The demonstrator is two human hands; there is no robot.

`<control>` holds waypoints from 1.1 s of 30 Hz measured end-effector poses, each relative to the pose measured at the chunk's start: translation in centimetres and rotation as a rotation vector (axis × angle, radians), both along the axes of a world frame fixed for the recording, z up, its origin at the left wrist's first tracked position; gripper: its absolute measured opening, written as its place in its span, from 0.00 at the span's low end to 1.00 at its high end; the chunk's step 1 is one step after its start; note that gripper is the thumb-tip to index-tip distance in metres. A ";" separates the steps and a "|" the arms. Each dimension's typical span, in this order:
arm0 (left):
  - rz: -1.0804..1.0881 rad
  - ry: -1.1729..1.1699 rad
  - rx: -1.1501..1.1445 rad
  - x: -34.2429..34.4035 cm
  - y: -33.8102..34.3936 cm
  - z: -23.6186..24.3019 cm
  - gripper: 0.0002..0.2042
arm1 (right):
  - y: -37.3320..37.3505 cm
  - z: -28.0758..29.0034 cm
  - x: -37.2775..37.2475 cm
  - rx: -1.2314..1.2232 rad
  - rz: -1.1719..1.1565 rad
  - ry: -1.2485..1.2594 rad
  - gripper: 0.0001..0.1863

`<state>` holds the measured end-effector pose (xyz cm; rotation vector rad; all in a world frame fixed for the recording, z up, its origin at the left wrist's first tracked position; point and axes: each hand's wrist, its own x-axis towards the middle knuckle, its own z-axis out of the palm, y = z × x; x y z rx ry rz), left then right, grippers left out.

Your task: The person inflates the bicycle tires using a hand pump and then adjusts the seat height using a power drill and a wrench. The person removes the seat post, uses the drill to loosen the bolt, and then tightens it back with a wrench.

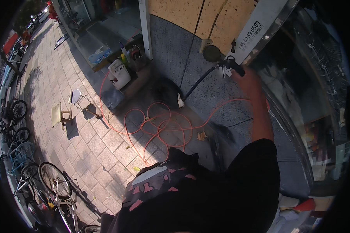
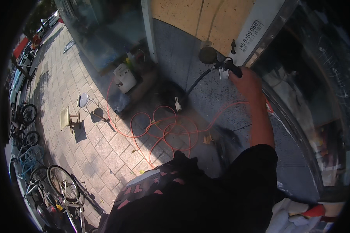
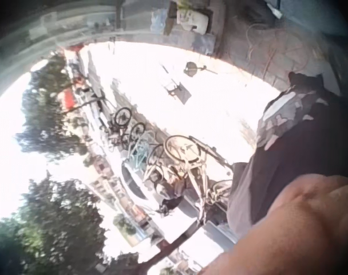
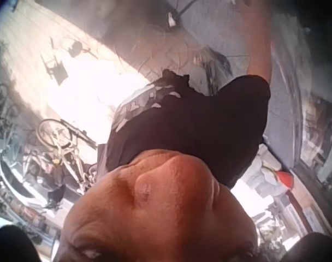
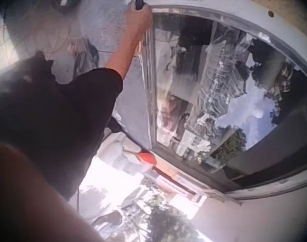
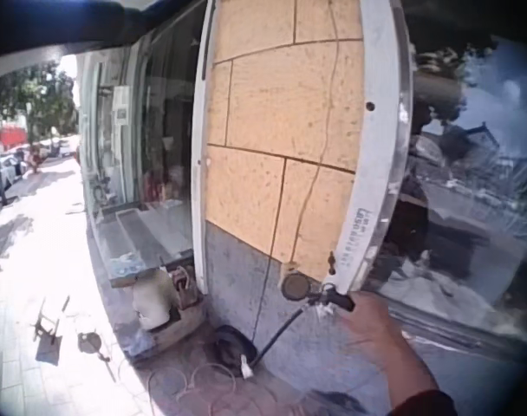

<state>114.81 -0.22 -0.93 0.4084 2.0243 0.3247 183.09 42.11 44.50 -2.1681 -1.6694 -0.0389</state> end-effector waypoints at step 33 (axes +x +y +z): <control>0.629 0.265 0.032 8.3 -11.1 3.4 0.20 | -4.6 -12.3 -43.3 -0.465 1.053 0.299 0.19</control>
